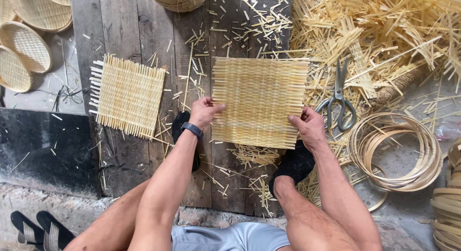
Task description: The person sits on the floor and repeatedly places a circular bamboo frame onto a woven bamboo mat, then uses shears to trim the excess matting around the frame. The finished trays are stacked nearby.
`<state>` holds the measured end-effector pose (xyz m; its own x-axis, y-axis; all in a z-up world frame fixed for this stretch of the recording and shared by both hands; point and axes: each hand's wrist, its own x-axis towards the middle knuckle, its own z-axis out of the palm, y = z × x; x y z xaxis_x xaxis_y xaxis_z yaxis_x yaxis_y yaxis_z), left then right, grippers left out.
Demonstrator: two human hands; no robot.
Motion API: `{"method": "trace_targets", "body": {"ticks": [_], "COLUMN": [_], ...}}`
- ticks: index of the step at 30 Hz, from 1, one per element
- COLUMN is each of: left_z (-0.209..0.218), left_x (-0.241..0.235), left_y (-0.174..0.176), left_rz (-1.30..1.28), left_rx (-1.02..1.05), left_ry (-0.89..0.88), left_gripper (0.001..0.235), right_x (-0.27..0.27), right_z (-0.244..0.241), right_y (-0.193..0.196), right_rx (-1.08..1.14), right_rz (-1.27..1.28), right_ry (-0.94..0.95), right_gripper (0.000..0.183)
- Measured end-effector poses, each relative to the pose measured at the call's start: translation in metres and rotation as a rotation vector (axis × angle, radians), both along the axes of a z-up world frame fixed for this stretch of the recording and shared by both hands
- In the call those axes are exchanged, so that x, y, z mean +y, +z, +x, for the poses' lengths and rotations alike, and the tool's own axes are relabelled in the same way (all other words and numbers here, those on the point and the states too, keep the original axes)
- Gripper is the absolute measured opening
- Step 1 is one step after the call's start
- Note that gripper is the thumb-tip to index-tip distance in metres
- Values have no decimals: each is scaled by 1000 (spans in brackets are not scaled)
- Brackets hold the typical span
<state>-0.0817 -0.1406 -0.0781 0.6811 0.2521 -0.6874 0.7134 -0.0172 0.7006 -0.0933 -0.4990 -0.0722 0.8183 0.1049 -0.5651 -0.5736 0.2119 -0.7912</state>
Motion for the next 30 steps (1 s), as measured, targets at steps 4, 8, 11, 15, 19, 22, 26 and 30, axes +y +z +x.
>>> {"method": "trace_targets", "body": {"ticks": [4, 8, 11, 15, 19, 22, 26, 30], "left_z": [-8, -9, -7, -7, -5, -5, -10, -10], "left_x": [4, 10, 13, 14, 12, 20, 43, 59], "left_y": [-25, -23, -18, -7, 5, 18, 38, 56], "left_rz": [-179, -5, -14, -168, 20, 113, 46, -28], "left_rx": [-94, -56, 7, -82, -20, -13, -126, -197], "left_ry": [25, -61, -106, -39, -36, -5, 128, 220], "left_gripper": [39, 38, 40, 51, 70, 75, 66, 57], "right_x": [0, 7, -12, -73, -146, -175, -190, -198], "right_z": [-1, 0, -12, -35, -79, -111, -140, -138], "right_y": [8, 12, 15, 27, 35, 30, 35, 45], "right_rx": [12, -17, -157, -313, -335, -49, -186, -144], "right_rz": [11, -157, -367, -890, -1654, -1521, -1342, -1302], "right_ry": [-2, 3, -53, -246, 189, 475, 249, 176], "right_gripper": [31, 36, 38, 35, 54, 24, 18, 18]}}
